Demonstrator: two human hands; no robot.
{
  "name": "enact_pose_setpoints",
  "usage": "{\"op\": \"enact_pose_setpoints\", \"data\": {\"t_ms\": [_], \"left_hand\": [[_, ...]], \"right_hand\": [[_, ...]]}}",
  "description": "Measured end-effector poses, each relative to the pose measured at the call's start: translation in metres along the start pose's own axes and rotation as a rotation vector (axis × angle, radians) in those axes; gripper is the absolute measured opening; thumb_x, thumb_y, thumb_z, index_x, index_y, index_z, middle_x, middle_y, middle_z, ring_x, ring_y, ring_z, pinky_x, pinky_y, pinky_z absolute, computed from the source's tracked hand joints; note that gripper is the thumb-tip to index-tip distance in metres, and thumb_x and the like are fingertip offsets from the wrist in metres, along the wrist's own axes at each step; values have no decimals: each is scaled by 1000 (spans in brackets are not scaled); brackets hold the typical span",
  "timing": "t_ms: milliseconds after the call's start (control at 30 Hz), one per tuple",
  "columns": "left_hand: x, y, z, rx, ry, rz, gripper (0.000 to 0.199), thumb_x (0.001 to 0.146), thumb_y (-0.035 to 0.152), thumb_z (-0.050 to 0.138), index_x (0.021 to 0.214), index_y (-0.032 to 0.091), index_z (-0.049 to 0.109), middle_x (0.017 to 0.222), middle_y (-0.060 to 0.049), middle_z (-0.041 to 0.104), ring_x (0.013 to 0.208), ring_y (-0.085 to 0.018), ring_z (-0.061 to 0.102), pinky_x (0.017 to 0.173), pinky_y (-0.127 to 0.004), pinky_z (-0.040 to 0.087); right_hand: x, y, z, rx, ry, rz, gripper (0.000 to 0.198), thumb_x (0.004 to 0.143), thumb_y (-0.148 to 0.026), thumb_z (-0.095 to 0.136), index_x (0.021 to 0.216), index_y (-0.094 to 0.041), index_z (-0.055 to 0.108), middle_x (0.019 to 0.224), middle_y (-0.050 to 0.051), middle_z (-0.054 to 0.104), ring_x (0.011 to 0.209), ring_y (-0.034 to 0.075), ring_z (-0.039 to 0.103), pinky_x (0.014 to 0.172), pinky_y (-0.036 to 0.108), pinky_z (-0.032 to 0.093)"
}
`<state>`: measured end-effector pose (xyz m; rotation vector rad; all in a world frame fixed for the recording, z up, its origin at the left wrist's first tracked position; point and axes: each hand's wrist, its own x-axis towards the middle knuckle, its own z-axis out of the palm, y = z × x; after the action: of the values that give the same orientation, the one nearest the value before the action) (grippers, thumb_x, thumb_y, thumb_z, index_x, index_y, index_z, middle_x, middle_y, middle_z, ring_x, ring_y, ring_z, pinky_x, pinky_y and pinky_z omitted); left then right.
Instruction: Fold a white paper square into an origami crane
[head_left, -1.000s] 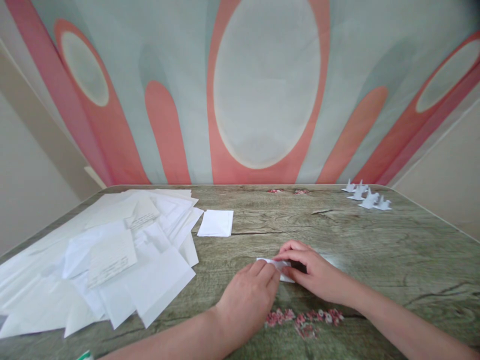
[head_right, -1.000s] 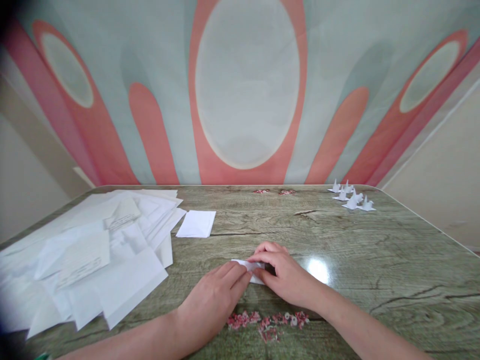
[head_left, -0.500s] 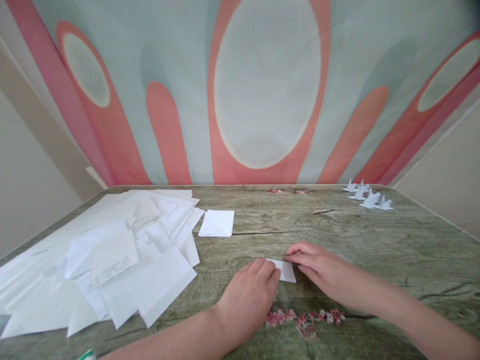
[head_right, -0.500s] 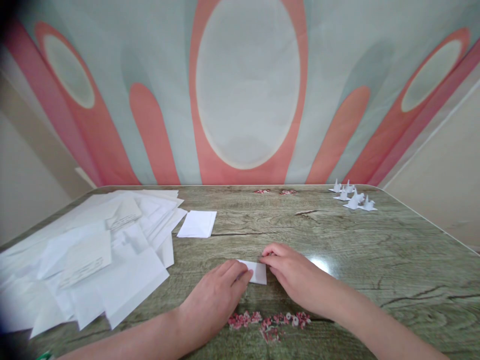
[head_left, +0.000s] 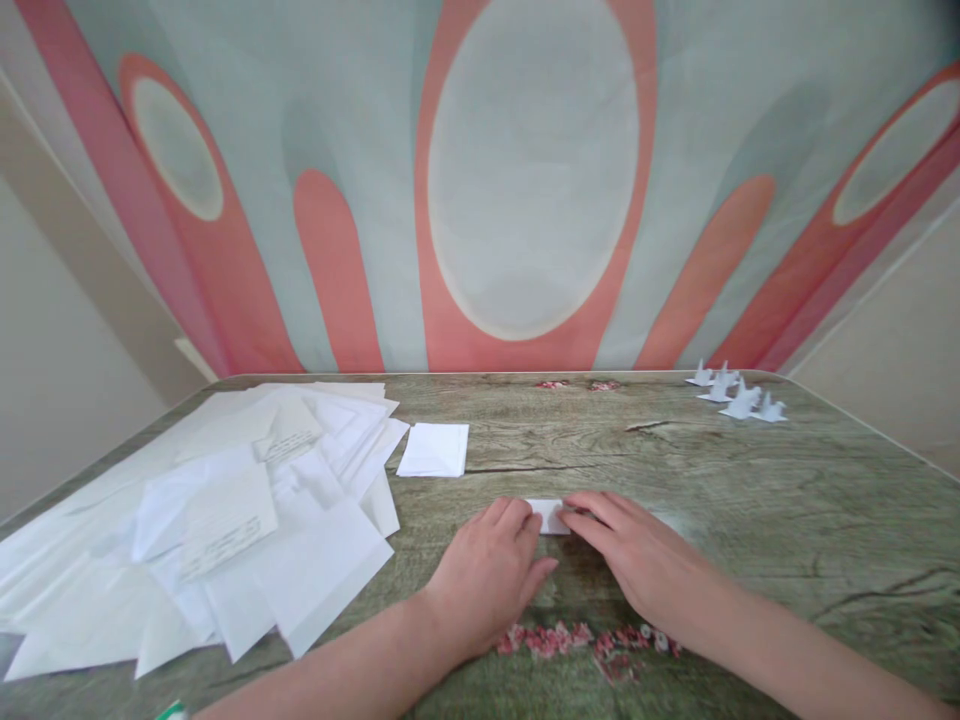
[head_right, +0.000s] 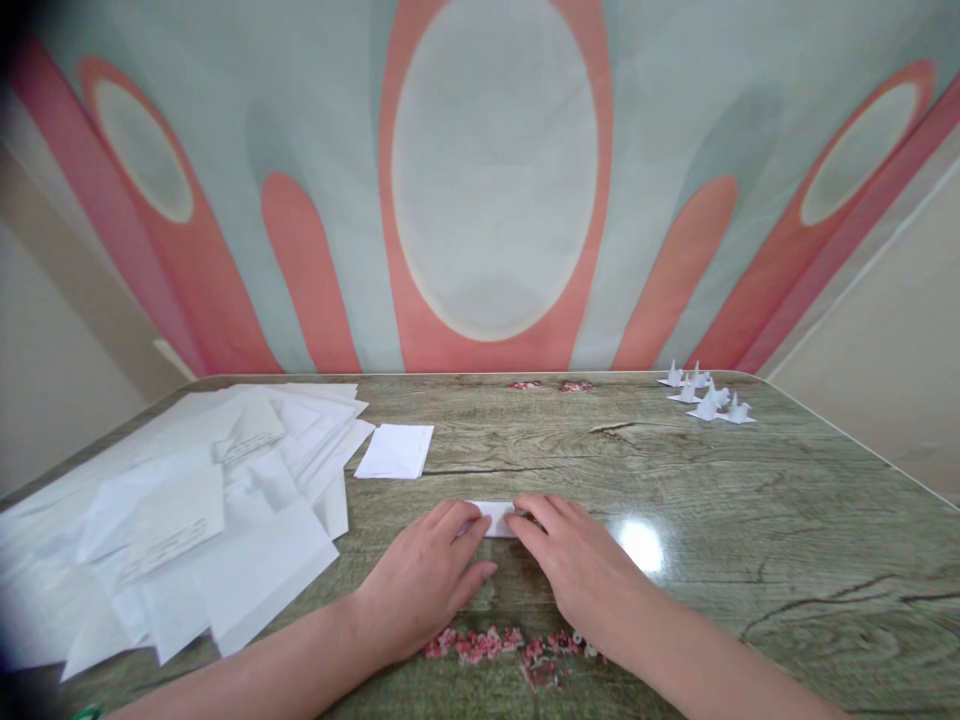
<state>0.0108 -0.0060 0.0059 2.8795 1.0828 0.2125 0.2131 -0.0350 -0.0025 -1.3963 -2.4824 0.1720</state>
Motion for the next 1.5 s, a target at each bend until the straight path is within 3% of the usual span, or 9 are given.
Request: {"op": "enact_pose_setpoints", "data": {"t_ms": [200, 400, 833, 1067, 1500], "left_hand": [[1, -4, -2, -46, 7, -20, 34, 86, 34, 49, 116, 17, 48, 104, -6, 51, 98, -21, 48, 86, -36, 44], [1, -3, -2, -53, 7, -26, 31, 86, 34, 50, 113, 17, 49, 104, -6, 50, 98, -22, 48, 86, -37, 44], [-1, -4, -7, 39, -74, -8, 37, 85, 38, 50, 112, 13, 51, 107, -8, 55, 101, -24, 49, 86, -38, 45], [-4, -4, -2, 147, -85, 25, 54, 83, 48, 50, 121, 9, 46, 116, -12, 54, 108, -27, 47, 92, -41, 39], [-4, -5, -9, 249, -110, 54, 58, 83, 56, 45, 118, 10, 53, 120, -14, 56, 111, -27, 48, 95, -41, 32]], "right_hand": [[3, 1, 13, 2, 63, -80, 43, 82, -5, 40, 122, -15, 49, 122, 11, 51, 112, 24, 43, 94, 42, 40], [9, -6, 14, 33, 86, -63, 31, 89, -18, 41, 119, -17, 51, 115, 10, 56, 107, 24, 48, 91, 43, 41], [12, -9, 15, -18, 96, -66, 24, 86, -17, 52, 109, -18, 55, 106, 6, 61, 98, 20, 53, 89, 40, 38], [11, -16, 12, -78, 81, -72, 24, 87, -22, 51, 110, -17, 54, 106, 5, 60, 99, 20, 51, 91, 40, 36], [12, -20, 17, -166, 115, -86, 23, 84, -27, 56, 105, -18, 56, 101, 6, 60, 98, 22, 52, 94, 45, 34]]}}
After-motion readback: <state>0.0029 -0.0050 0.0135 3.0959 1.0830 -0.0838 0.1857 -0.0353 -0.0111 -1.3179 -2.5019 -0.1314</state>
